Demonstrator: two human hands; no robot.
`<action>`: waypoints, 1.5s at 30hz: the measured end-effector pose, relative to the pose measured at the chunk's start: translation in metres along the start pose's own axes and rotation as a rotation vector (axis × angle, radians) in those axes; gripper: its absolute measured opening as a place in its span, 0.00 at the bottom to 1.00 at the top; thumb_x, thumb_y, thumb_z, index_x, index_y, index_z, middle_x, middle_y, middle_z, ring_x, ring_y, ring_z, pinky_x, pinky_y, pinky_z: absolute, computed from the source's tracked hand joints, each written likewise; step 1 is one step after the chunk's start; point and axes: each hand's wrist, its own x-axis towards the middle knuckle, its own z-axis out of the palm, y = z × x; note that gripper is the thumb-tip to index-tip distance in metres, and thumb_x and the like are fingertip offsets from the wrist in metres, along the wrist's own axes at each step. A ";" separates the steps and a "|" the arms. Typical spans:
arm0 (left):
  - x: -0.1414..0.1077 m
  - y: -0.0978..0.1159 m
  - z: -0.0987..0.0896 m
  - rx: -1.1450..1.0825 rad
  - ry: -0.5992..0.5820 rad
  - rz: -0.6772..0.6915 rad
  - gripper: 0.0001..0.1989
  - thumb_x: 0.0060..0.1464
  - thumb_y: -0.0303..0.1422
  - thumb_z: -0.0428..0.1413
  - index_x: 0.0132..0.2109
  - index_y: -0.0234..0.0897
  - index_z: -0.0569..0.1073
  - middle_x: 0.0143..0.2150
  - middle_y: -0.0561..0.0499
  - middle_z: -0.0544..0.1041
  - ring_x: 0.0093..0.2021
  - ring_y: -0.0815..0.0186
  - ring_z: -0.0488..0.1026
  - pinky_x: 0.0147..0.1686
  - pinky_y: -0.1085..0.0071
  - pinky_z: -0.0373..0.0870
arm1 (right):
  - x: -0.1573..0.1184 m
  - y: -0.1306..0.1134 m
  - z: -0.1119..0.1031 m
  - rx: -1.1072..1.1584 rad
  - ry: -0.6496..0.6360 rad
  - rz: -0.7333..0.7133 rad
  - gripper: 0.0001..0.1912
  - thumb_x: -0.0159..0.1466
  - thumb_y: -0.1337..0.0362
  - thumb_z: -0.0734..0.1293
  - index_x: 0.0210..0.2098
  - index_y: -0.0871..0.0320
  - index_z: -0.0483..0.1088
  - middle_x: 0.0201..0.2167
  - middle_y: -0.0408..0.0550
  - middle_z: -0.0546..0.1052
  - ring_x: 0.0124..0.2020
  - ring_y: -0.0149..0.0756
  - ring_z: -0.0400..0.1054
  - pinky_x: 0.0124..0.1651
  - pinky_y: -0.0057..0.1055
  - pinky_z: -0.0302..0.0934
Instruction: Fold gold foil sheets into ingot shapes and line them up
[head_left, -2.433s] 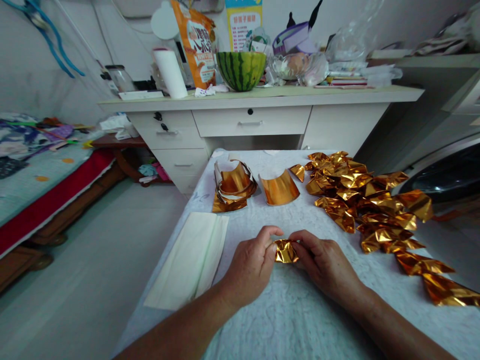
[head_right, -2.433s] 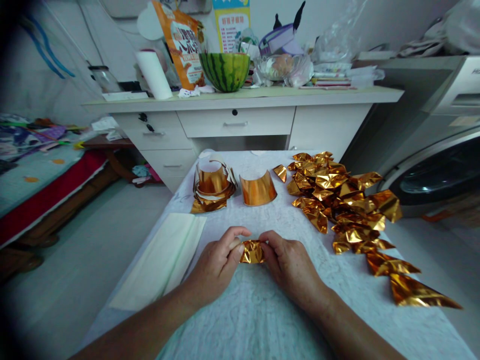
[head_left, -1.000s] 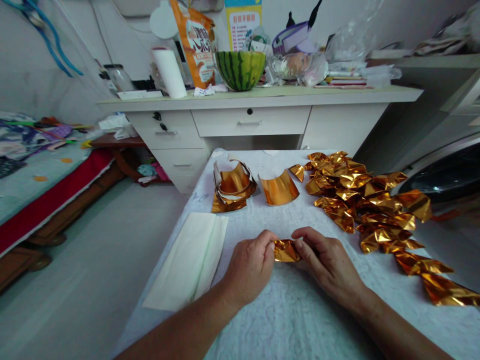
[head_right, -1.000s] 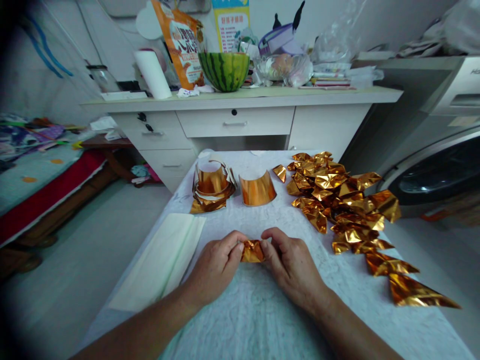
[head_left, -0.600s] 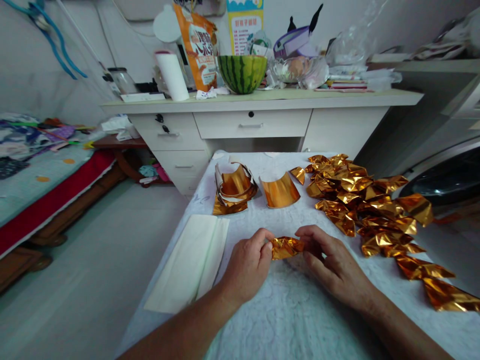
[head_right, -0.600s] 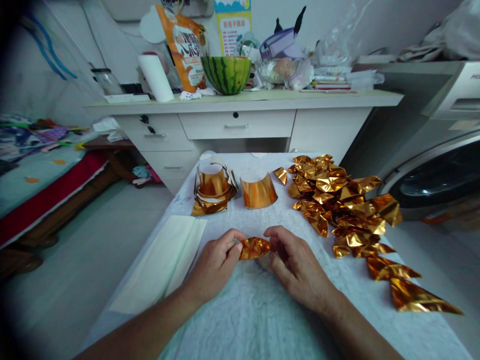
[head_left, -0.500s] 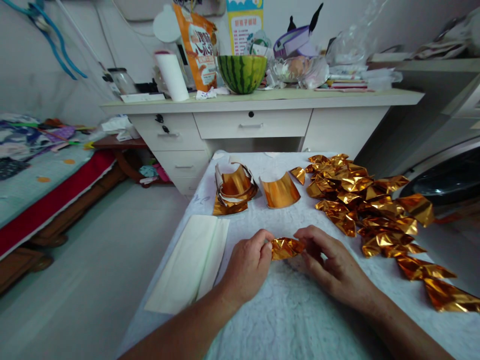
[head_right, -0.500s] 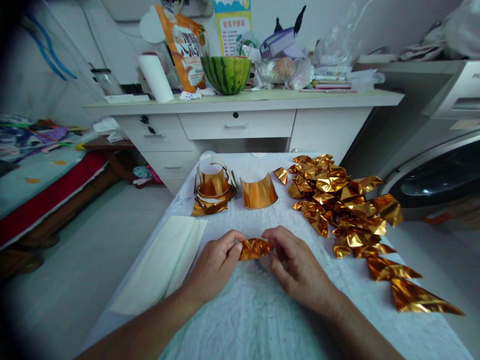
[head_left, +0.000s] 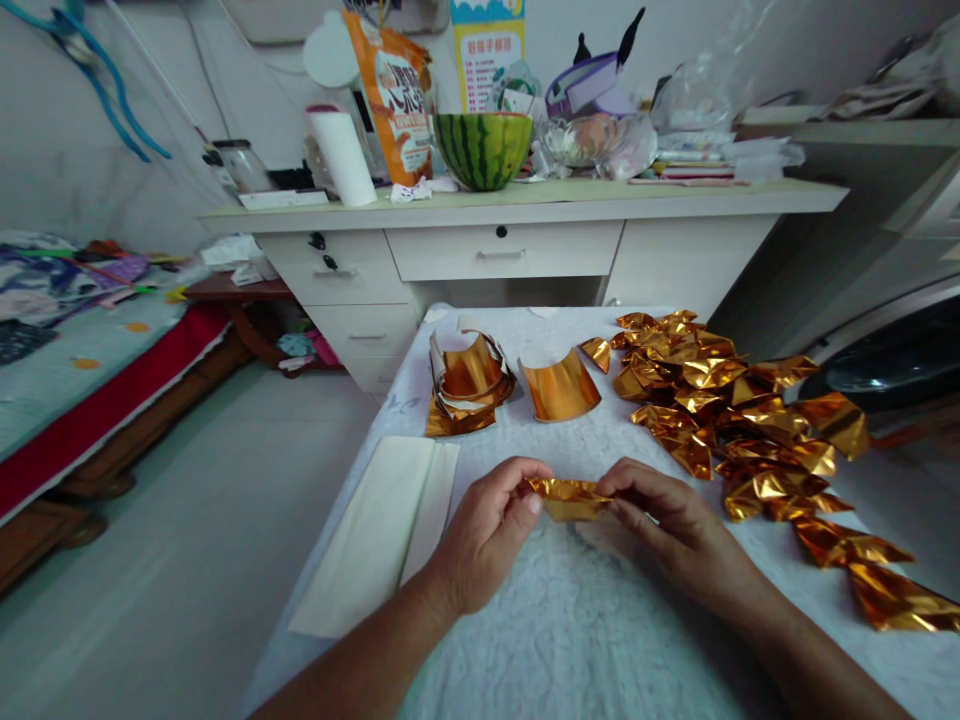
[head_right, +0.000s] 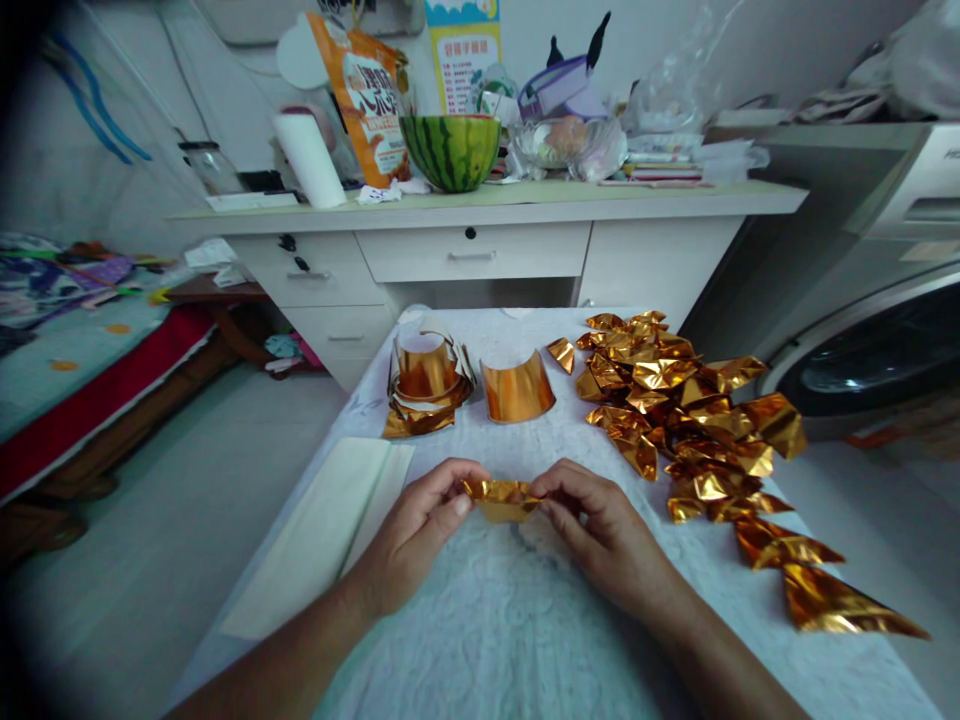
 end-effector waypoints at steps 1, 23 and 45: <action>0.000 0.000 -0.001 -0.035 -0.024 0.008 0.13 0.63 0.38 0.49 0.48 0.37 0.71 0.36 0.52 0.71 0.36 0.66 0.67 0.38 0.71 0.62 | 0.000 0.000 -0.001 0.061 0.001 0.023 0.06 0.69 0.64 0.61 0.37 0.54 0.69 0.33 0.44 0.70 0.35 0.33 0.67 0.37 0.28 0.60; 0.011 -0.015 0.007 -0.692 -0.068 -0.223 0.16 0.47 0.40 0.66 0.35 0.34 0.72 0.28 0.53 0.73 0.29 0.70 0.67 0.30 0.73 0.62 | -0.001 0.008 0.001 0.735 -0.043 0.258 0.10 0.59 0.59 0.75 0.34 0.57 0.73 0.27 0.41 0.74 0.26 0.24 0.65 0.30 0.22 0.59; 0.009 -0.019 0.011 -0.816 -0.098 -0.270 0.15 0.48 0.36 0.66 0.36 0.34 0.70 0.29 0.52 0.74 0.28 0.70 0.70 0.31 0.73 0.67 | -0.001 0.006 0.003 0.683 -0.068 0.301 0.15 0.59 0.56 0.73 0.34 0.59 0.68 0.23 0.41 0.72 0.23 0.26 0.63 0.27 0.24 0.59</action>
